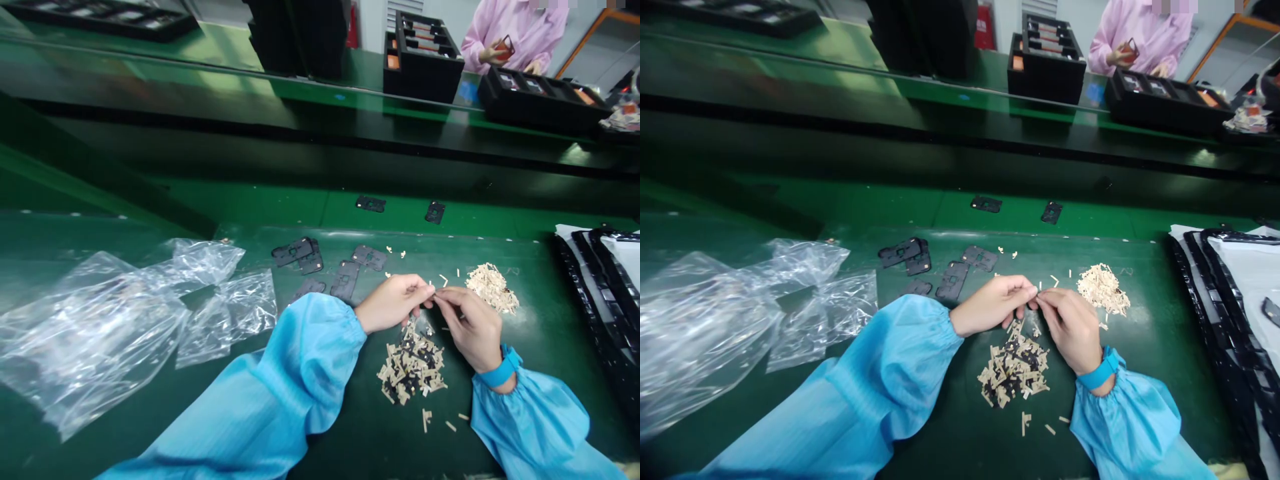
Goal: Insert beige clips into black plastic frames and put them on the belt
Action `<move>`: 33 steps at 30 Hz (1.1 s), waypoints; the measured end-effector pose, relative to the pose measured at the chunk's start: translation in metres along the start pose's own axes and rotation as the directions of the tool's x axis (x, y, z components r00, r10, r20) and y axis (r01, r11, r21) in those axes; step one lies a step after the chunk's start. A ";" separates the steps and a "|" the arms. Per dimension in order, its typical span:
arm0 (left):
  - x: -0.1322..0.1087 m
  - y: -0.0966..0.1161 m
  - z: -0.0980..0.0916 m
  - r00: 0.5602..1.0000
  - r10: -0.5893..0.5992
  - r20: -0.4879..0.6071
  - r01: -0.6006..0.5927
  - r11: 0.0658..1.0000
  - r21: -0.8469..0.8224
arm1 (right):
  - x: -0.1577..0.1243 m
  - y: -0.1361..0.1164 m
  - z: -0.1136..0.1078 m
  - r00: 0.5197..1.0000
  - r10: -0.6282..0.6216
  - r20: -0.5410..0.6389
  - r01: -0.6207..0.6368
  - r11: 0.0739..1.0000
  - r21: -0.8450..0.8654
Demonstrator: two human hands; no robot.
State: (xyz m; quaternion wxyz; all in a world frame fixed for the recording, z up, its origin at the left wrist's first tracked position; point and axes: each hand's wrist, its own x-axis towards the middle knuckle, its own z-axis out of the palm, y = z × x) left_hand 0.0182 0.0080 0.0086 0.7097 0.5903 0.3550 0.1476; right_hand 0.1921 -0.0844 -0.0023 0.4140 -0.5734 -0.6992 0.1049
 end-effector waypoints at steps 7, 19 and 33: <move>0.002 0.000 0.002 0.998 0.021 -0.058 -0.028 0.992 -0.121 | -0.001 -0.001 0.003 0.998 -0.057 0.022 0.057 0.998 0.005; 0.001 -0.002 0.000 0.982 0.127 -0.140 -0.115 0.989 0.090 | 0.014 -0.005 -0.001 0.834 0.448 0.323 -0.535 0.799 0.274; 0.005 -0.011 0.003 0.985 0.135 -0.109 -0.137 0.991 -0.010 | 0.016 -0.012 0.002 0.790 0.543 0.286 -0.612 0.663 0.431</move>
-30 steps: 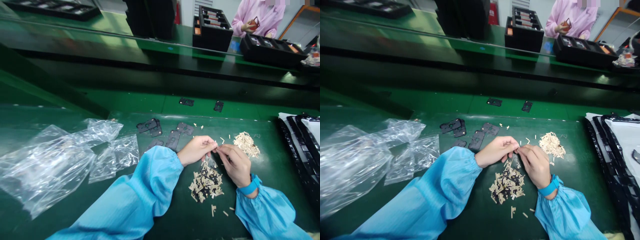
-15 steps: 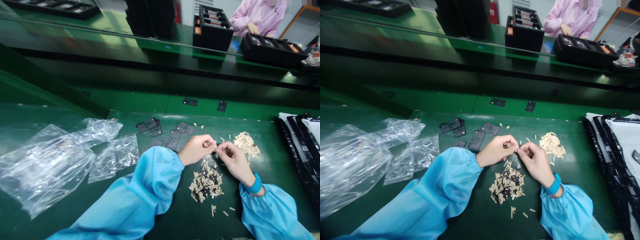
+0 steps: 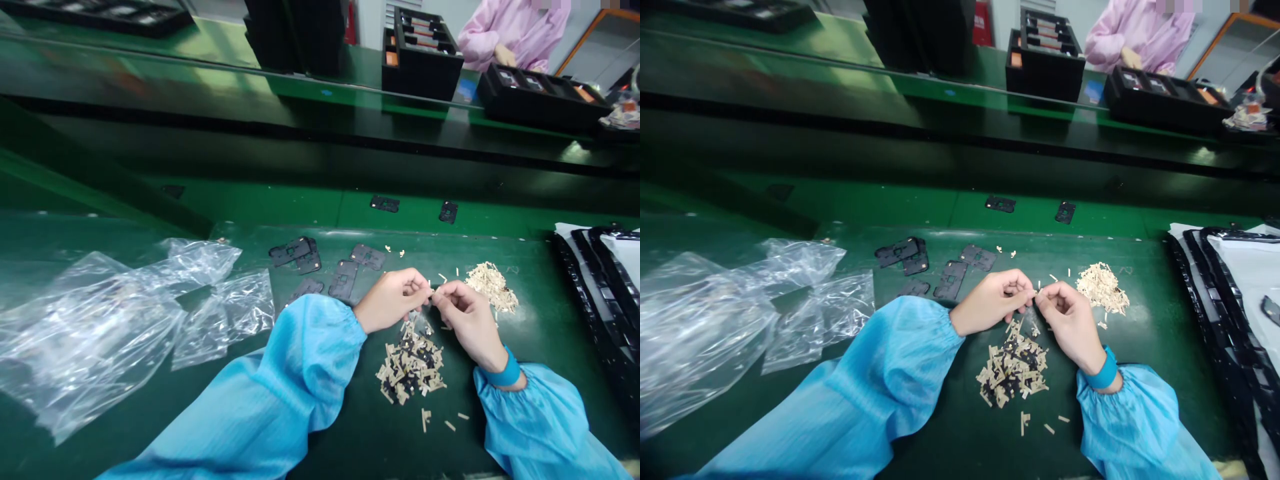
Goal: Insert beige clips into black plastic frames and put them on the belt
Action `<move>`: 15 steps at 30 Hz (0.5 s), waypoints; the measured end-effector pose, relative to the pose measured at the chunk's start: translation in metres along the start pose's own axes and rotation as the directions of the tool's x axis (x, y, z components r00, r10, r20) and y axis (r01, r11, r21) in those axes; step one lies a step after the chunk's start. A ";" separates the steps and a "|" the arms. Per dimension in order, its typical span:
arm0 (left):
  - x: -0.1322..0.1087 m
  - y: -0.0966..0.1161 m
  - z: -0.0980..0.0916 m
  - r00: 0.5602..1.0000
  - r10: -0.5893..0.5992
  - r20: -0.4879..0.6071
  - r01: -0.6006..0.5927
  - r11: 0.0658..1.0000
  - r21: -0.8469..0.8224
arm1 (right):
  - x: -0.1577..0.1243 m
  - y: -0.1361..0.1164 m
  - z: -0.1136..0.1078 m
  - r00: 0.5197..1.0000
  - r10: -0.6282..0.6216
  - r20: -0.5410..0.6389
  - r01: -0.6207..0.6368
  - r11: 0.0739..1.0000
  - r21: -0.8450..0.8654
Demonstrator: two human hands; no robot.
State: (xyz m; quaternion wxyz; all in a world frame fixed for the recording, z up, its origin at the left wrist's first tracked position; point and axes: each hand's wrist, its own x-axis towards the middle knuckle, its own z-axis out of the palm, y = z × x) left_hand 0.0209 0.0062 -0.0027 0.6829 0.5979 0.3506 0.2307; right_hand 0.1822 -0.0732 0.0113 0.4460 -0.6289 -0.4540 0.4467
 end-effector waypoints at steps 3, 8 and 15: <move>0.000 0.000 -0.002 1.000 -0.013 0.024 0.014 1.000 -0.004 | 0.001 -0.001 -0.002 0.999 0.010 0.037 -0.010 1.000 -0.009; -0.001 0.003 -0.002 0.998 -0.053 0.037 0.054 0.998 -0.023 | 0.001 -0.002 -0.004 0.997 0.009 0.075 -0.006 0.999 -0.031; -0.005 0.004 0.002 0.995 0.057 -0.076 -0.042 0.980 0.195 | 0.001 0.002 -0.003 1.000 0.029 0.010 -0.029 0.999 0.041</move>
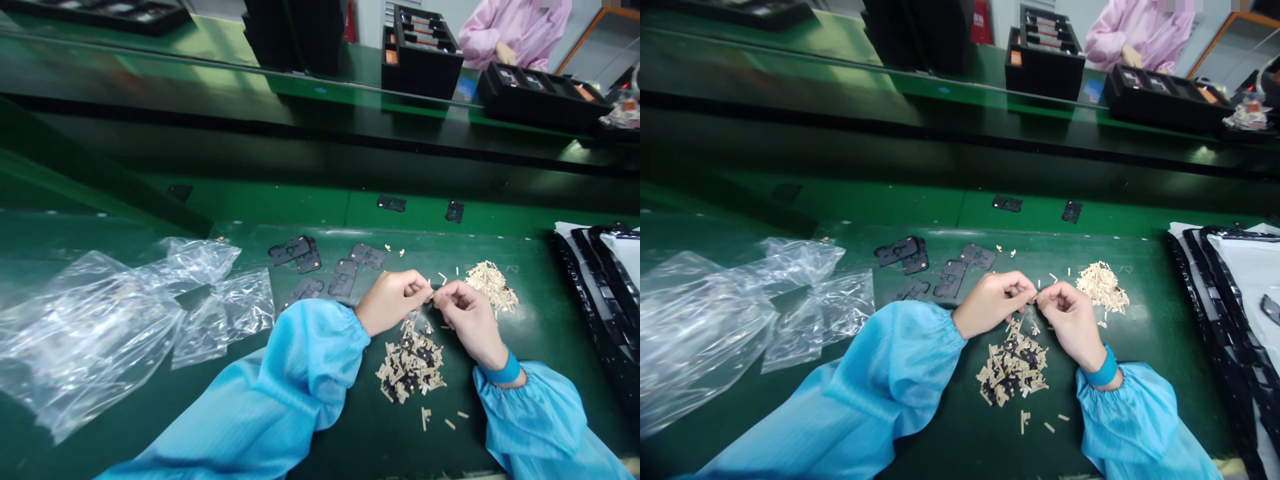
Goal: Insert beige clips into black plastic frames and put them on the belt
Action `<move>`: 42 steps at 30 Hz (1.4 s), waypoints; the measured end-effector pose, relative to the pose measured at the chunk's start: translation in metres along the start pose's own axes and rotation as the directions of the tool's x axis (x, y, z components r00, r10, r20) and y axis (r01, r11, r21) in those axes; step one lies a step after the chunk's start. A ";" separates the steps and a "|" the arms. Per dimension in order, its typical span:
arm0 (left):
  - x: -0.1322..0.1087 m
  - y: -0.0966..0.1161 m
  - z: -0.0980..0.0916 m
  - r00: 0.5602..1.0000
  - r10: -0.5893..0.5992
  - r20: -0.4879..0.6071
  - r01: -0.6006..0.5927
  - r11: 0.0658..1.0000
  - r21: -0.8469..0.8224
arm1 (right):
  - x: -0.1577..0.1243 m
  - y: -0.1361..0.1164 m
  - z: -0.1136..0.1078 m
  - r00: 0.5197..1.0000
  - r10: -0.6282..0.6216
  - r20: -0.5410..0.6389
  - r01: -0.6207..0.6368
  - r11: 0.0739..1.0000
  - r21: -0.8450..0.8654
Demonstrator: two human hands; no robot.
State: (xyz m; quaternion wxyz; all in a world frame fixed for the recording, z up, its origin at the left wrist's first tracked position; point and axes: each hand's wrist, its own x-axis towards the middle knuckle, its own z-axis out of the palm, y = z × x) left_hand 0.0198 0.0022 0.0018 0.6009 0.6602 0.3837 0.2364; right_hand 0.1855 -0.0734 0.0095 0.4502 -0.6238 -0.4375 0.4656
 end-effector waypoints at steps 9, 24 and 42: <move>-0.002 -0.007 -0.001 0.978 0.207 -0.021 -0.197 0.952 0.233 | -0.003 0.008 0.005 0.995 -0.072 -0.074 0.065 0.994 -0.091; 0.003 -0.012 -0.004 0.944 0.323 -0.069 -0.306 0.933 0.191 | 0.000 0.009 -0.001 0.992 -0.125 -0.034 0.121 0.986 -0.116; 0.003 -0.006 -0.002 0.987 0.163 0.010 -0.162 0.969 0.188 | 0.000 0.006 -0.001 0.981 -0.184 -0.058 0.176 0.977 -0.121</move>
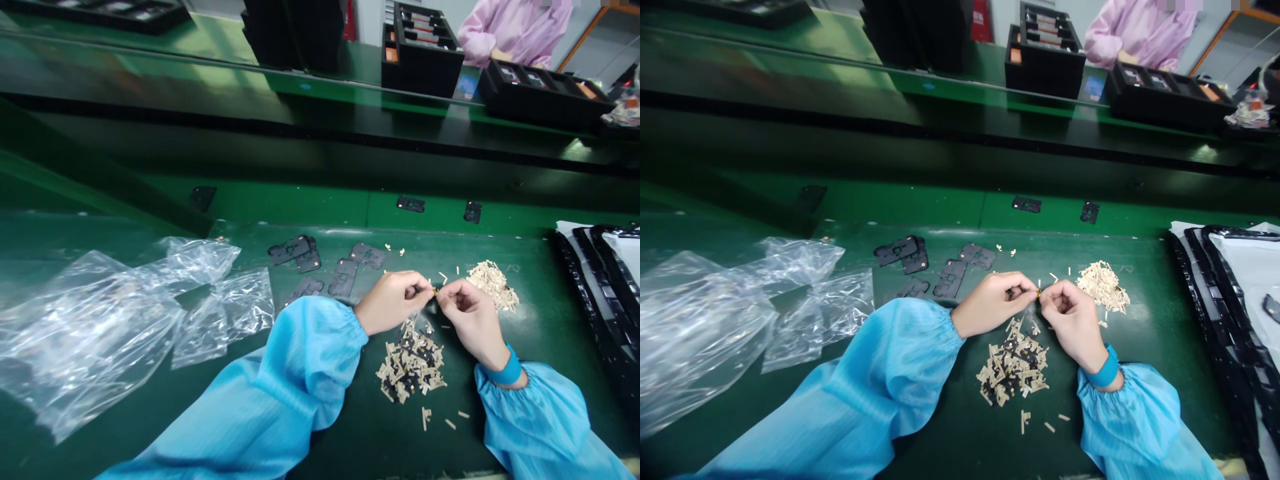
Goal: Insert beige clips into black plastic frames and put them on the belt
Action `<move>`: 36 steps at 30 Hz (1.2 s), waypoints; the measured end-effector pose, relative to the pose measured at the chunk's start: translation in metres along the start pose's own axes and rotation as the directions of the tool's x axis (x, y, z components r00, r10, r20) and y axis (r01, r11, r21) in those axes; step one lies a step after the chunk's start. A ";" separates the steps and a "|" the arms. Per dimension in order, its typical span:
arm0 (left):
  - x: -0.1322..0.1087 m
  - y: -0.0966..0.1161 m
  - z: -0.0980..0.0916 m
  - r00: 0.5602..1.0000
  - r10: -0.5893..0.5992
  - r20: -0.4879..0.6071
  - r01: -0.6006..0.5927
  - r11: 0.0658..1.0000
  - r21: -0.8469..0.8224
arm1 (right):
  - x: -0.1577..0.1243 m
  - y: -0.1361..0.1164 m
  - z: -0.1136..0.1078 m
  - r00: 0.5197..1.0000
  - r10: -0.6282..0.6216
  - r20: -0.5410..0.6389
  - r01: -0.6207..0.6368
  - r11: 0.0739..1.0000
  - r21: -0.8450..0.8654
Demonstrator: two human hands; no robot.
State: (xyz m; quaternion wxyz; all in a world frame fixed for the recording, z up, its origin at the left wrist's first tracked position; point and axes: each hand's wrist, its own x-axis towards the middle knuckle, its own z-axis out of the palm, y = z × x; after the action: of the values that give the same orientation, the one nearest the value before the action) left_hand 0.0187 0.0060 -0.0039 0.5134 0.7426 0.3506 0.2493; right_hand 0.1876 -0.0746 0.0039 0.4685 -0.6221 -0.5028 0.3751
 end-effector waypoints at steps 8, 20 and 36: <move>0.001 0.001 0.002 0.993 -0.103 -0.053 0.094 0.985 -0.144 | -0.007 0.003 0.003 0.920 -0.364 -0.144 0.274 0.863 -0.425; -0.003 -0.002 0.005 0.996 0.038 -0.085 -0.045 0.996 -0.079 | -0.008 0.000 0.004 0.901 -0.430 -0.054 0.345 0.788 -0.510; -0.005 -0.014 -0.028 0.664 0.740 0.105 -0.607 0.452 0.654 | 0.002 -0.012 -0.013 0.815 0.233 0.531 -0.399 0.890 0.220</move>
State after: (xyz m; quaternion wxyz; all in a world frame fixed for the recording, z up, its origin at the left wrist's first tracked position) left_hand -0.0090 0.0220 -0.0074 0.0483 0.9182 0.1363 0.3688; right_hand 0.1965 -0.0748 0.0190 0.3503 -0.4969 -0.4249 0.6707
